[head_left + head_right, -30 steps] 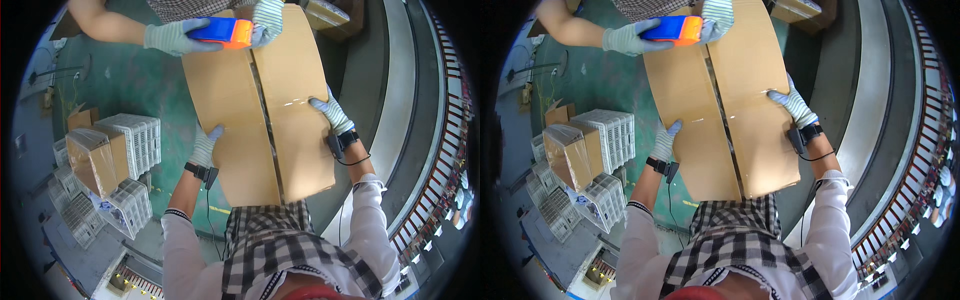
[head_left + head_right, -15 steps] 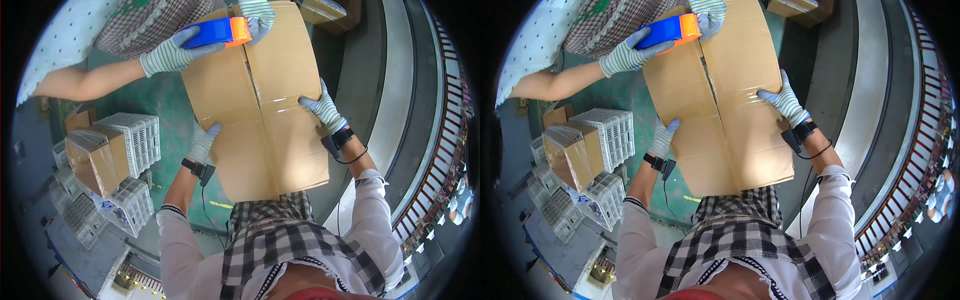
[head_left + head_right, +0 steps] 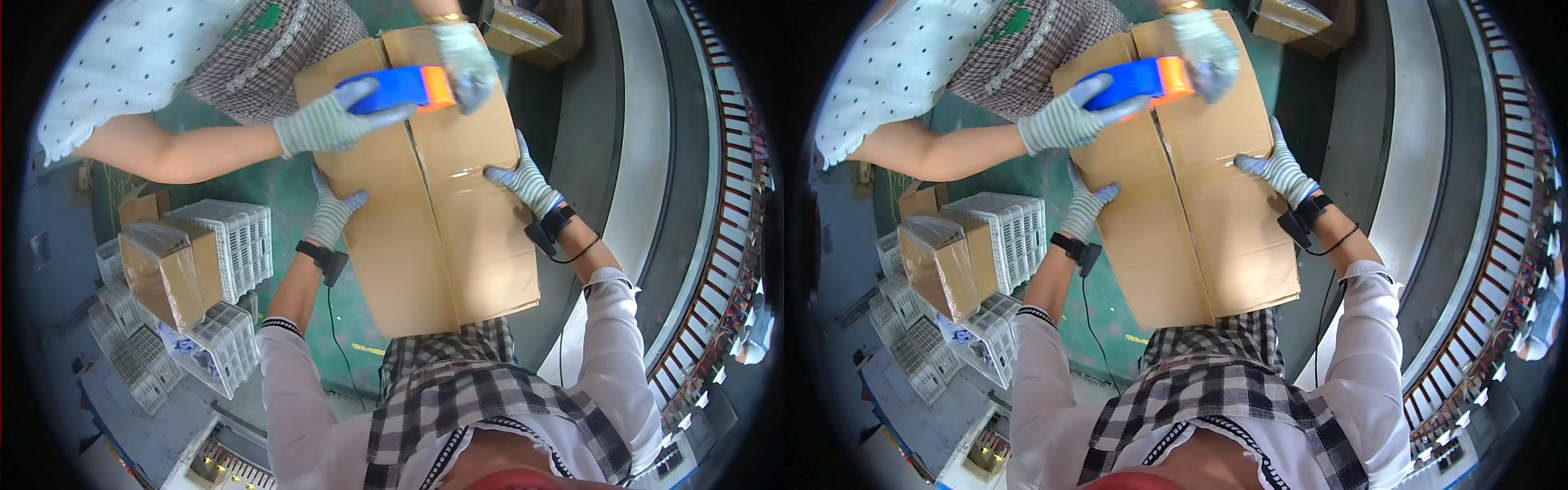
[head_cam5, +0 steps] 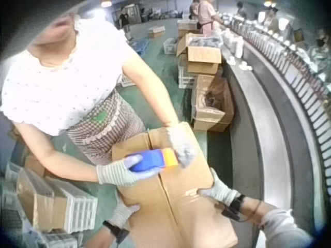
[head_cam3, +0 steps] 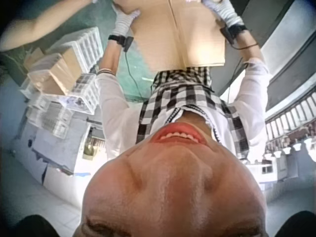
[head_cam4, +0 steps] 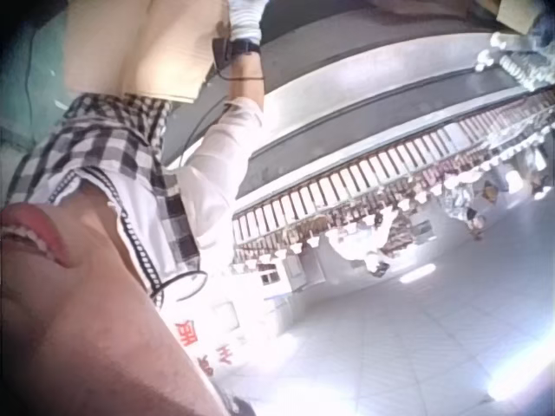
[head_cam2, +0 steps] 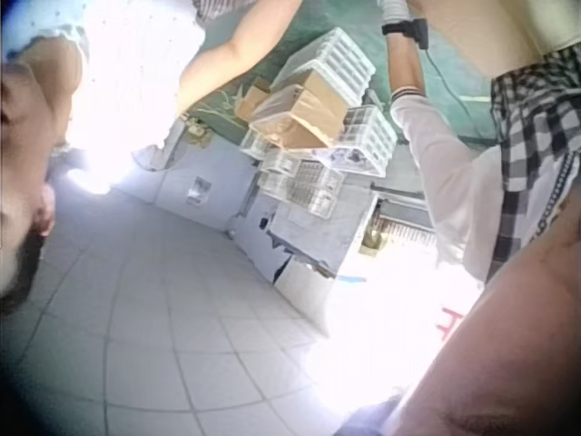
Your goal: Packing gold-colored plastic or rubber products into cardboard boxes for shipping.
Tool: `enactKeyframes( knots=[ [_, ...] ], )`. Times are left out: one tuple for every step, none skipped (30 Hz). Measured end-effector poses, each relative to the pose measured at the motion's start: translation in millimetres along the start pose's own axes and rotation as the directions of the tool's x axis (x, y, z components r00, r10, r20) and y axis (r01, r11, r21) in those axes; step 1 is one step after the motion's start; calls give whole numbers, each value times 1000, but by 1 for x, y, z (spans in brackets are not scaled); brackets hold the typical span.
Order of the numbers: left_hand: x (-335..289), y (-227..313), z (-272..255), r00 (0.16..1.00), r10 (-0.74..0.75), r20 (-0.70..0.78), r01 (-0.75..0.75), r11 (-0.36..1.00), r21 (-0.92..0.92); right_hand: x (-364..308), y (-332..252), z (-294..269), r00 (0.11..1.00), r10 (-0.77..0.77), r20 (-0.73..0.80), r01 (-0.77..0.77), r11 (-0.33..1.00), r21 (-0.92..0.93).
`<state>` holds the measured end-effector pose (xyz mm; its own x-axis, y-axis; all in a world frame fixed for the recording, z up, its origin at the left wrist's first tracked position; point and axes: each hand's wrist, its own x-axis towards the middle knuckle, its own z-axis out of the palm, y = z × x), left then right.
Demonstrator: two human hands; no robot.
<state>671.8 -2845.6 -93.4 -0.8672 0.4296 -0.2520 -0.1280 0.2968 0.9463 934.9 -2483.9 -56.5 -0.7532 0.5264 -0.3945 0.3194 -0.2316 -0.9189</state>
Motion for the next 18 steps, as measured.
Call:
enactKeyframes(
  knots=[
    [-5,2,-2,953,288,92,-302,890,342,-2,2,0,1000,10,7,-10,999,41],
    [-2,4,-3,953,287,97,-303,890,342,-5,4,0,1000,20,13,-21,996,82],
    [5,7,-2,968,-250,-29,237,944,-229,-6,6,0,1000,24,8,-25,996,84],
    [12,12,0,701,-695,163,578,418,-701,-4,6,1,1000,12,17,-13,998,54],
    [18,14,3,699,-695,170,585,418,-695,-1,7,-1,1000,1,23,-1,1000,21],
    [25,15,7,731,-639,239,579,395,-714,5,11,-4,1000,4,10,-5,1000,21],
    [34,15,16,754,-576,315,583,368,-724,13,24,-12,1000,28,-2,-28,999,21],
    [42,12,25,741,-578,342,608,363,-706,17,39,-22,998,56,-19,-56,998,21],
    [48,5,27,729,-552,404,634,323,-703,13,48,-29,996,84,-25,-84,996,23],
    [51,-7,17,727,-528,439,638,285,-715,1,39,-23,996,91,-14,-90,996,24],
    [51,-24,-6,737,-536,411,617,286,-733,-18,12,-6,991,128,44,-129,991,30],
    [56,-40,-24,758,-519,395,589,286,-755,-42,-8,6,984,158,86,-161,986,33],
    [62,-51,-31,766,-500,404,586,286,-758,-70,15,-1,983,171,69,-174,984,48],
    [68,-58,-27,776,-477,414,580,279,-766,-90,27,-6,986,160,49,-160,987,-6],
    [65,-45,-7,758,-480,441,605,264,-751,-99,34,-7,980,198,0,-198,979,-41],
    [62,-10,31,716,-584,382,599,233,-766,-111,44,-14,965,247,-85,-253,965,-68],
    [58,13,55,674,-675,300,574,223,-788,-121,50,-22,957,261,-129,-270,961,-62],
    [57,4,51,677,-672,300,569,219,-793,-120,52,-21,959,258,-117,-268,960,-79]
  ],
)
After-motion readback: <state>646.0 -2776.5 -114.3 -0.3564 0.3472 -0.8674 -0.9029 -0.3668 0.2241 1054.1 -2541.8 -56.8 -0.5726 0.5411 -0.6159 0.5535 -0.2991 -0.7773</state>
